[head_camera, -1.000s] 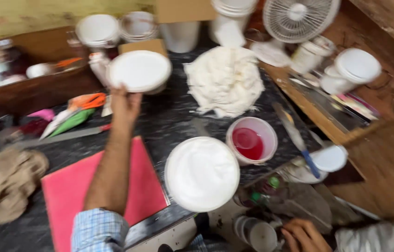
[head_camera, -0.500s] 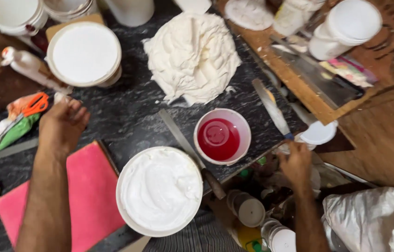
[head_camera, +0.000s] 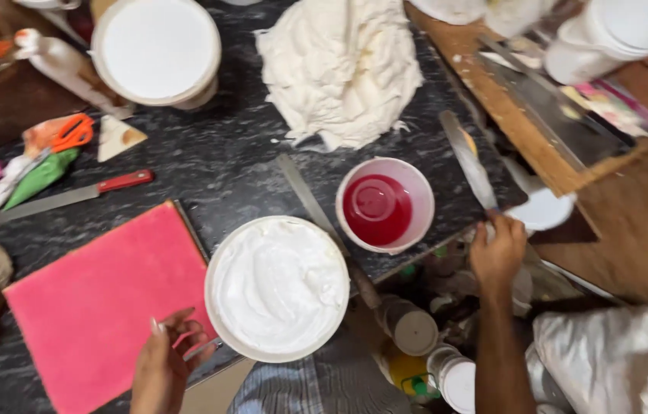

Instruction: The person is applying a layer of white frosting onto a red surface, likely a cake base.

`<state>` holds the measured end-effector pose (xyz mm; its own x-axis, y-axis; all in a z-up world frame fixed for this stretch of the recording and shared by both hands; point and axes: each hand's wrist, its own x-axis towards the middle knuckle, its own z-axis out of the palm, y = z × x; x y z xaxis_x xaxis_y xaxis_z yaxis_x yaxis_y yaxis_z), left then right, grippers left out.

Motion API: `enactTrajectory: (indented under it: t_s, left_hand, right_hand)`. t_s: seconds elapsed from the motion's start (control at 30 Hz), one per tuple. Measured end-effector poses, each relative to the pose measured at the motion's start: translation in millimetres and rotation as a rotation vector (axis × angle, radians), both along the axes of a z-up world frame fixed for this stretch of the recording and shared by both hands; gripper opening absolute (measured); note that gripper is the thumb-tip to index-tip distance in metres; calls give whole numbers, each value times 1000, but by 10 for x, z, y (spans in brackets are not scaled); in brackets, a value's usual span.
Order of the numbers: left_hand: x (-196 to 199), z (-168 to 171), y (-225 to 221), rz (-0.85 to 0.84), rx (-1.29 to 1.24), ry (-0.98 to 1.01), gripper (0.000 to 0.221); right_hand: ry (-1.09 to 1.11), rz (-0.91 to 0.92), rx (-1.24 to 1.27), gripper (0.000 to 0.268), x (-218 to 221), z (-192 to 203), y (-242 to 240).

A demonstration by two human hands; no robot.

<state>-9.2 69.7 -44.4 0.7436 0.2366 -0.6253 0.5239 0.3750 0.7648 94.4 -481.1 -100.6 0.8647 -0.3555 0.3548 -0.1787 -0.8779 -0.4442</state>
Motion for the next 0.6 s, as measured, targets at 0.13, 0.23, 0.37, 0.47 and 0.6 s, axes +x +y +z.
enactTrajectory:
  t_s: [0.13,0.23,0.37,0.47,0.6]
  left_hand:
    - [-136,-355,-98,-118,-63,39,72]
    - [-123,-386,-277,-168,-93,51,78]
    - [-190,-358,-422,-135,-90,-121,70]
    - [-103,-215,-527,-71,-91,-119,63]
    - [53,113,-617,-13,-61,-108,63]
  right_hand:
    - [140,-72,-295,56,244,-506,-577]
    - [329,9,-236,66,339,-507,-715]
    - [438,43,-292,54,237,-384,-581]
    - [538,8,-345,51,181,-396,-499]
    - [531,127,-314,64,49,-559,-411]
